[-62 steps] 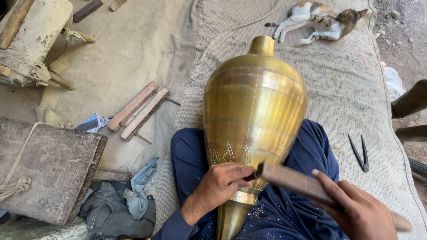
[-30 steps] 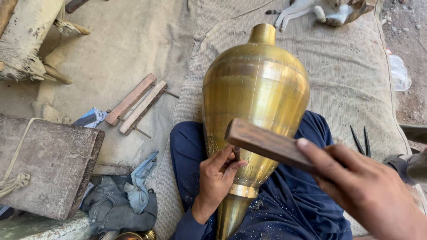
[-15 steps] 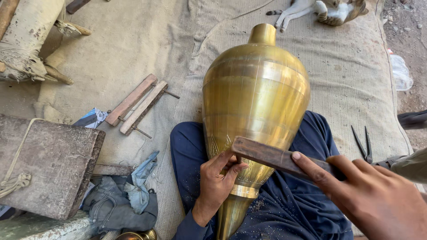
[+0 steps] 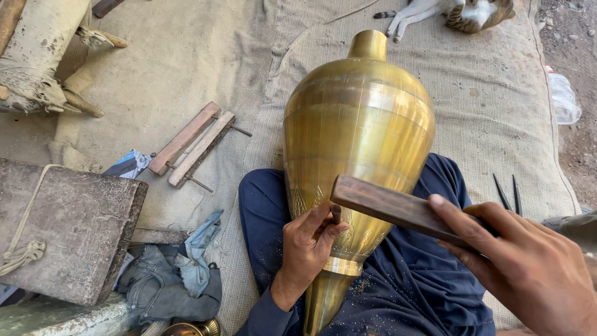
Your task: The person sits on a floor mat and uses a chisel and hammer to engrave a decorative pattern onto a large brass vessel. They repeatedly tap the chisel with the hammer to create fine lines and details on the metal surface.
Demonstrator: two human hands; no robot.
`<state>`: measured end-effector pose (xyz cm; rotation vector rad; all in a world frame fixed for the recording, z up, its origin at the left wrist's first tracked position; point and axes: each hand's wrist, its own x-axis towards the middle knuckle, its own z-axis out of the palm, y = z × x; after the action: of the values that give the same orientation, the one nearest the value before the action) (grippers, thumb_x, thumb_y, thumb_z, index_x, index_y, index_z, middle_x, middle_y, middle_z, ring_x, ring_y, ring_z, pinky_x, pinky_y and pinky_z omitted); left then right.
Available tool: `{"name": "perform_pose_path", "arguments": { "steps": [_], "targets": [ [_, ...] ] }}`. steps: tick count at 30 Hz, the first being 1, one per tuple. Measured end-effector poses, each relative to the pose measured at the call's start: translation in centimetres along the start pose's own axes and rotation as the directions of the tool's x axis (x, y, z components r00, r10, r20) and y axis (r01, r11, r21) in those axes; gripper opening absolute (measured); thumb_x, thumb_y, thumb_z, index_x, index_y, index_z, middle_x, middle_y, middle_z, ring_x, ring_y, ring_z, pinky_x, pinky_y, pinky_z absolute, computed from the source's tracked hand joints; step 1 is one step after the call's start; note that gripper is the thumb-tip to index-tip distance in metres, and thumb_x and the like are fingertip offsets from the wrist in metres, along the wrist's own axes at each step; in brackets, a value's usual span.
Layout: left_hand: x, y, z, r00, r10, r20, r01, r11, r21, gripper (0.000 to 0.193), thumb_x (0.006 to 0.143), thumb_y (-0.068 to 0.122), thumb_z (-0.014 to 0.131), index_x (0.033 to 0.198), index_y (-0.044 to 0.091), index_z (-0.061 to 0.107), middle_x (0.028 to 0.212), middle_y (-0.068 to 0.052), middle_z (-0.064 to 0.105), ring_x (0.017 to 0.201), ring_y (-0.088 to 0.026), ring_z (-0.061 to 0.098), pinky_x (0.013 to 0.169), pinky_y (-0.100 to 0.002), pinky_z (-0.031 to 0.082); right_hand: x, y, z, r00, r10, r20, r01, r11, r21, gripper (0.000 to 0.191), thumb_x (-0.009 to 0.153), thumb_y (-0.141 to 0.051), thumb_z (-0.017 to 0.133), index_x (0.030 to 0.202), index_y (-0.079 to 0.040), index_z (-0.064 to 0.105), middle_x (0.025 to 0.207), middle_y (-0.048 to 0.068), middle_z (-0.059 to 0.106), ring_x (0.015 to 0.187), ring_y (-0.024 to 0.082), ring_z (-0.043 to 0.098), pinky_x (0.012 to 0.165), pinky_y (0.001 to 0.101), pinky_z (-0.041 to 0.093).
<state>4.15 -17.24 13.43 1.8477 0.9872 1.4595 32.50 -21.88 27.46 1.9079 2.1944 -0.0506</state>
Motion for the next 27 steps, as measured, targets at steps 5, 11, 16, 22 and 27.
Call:
{"name": "perform_pose_path", "arguments": {
  "steps": [5,11,16,22,27],
  "targets": [
    [0.2,0.0,0.0,1.0,0.0,0.029,0.0,1.0,0.009,0.065,0.093,0.011,0.082,0.148,0.024,0.05,0.093,-0.004,0.074,0.085,-0.012,0.077,0.075,-0.026,0.069,-0.8,0.8,0.8,0.963,-0.184,-0.197,0.201,0.977,0.07,0.081,0.078,-0.042,0.069,0.156,-0.04,0.044,0.104,-0.001,0.067,0.081,0.017,0.073,0.07,0.0367,0.063],
    [1.2,0.5,-0.7,0.992,-0.041,0.121,0.043,0.999,-0.015,0.064,0.09,0.011,0.082,0.147,0.026,0.057,0.092,-0.006,0.075,0.08,-0.014,0.076,0.07,-0.027,0.065,-1.0,0.5,1.3,0.996,-0.059,0.071,0.053,0.995,0.079,0.076,0.088,-0.049,0.064,0.158,-0.044,0.033,0.11,-0.006,0.068,0.088,0.01,0.074,0.076,0.0286,0.063],
    [2.0,1.0,-1.3,0.975,-0.02,0.222,0.016,1.0,0.021,0.059,0.089,0.011,0.081,0.143,0.02,0.06,0.091,-0.006,0.074,0.078,-0.015,0.075,0.071,-0.028,0.064,-1.3,0.8,2.0,1.0,0.013,-0.011,-0.008,0.948,0.318,0.084,0.077,-0.036,0.074,0.155,-0.039,0.04,0.106,-0.001,0.073,0.086,0.012,0.077,0.075,0.0322,0.065],
    [2.5,1.3,-1.7,0.96,-0.011,0.279,0.02,0.999,-0.031,0.055,0.091,0.006,0.08,0.141,0.019,0.061,0.096,-0.008,0.075,0.083,-0.016,0.077,0.074,-0.029,0.065,-1.9,1.3,4.5,0.995,0.016,-0.098,0.033,0.879,0.476,0.088,0.072,-0.031,0.082,0.153,-0.036,0.046,0.113,0.002,0.077,0.09,0.016,0.08,0.085,0.0351,0.068],
    [2.8,1.1,-1.9,0.945,0.034,0.326,-0.021,0.999,-0.043,0.063,0.091,0.003,0.078,0.147,0.022,0.056,0.093,-0.007,0.074,0.081,-0.018,0.075,0.076,-0.03,0.065,-2.1,1.9,6.5,0.971,0.031,-0.237,0.148,0.702,0.697,0.093,0.069,-0.017,0.081,0.155,-0.02,0.046,0.128,0.013,0.072,0.107,0.026,0.076,0.089,0.0385,0.066]
  ]
}}
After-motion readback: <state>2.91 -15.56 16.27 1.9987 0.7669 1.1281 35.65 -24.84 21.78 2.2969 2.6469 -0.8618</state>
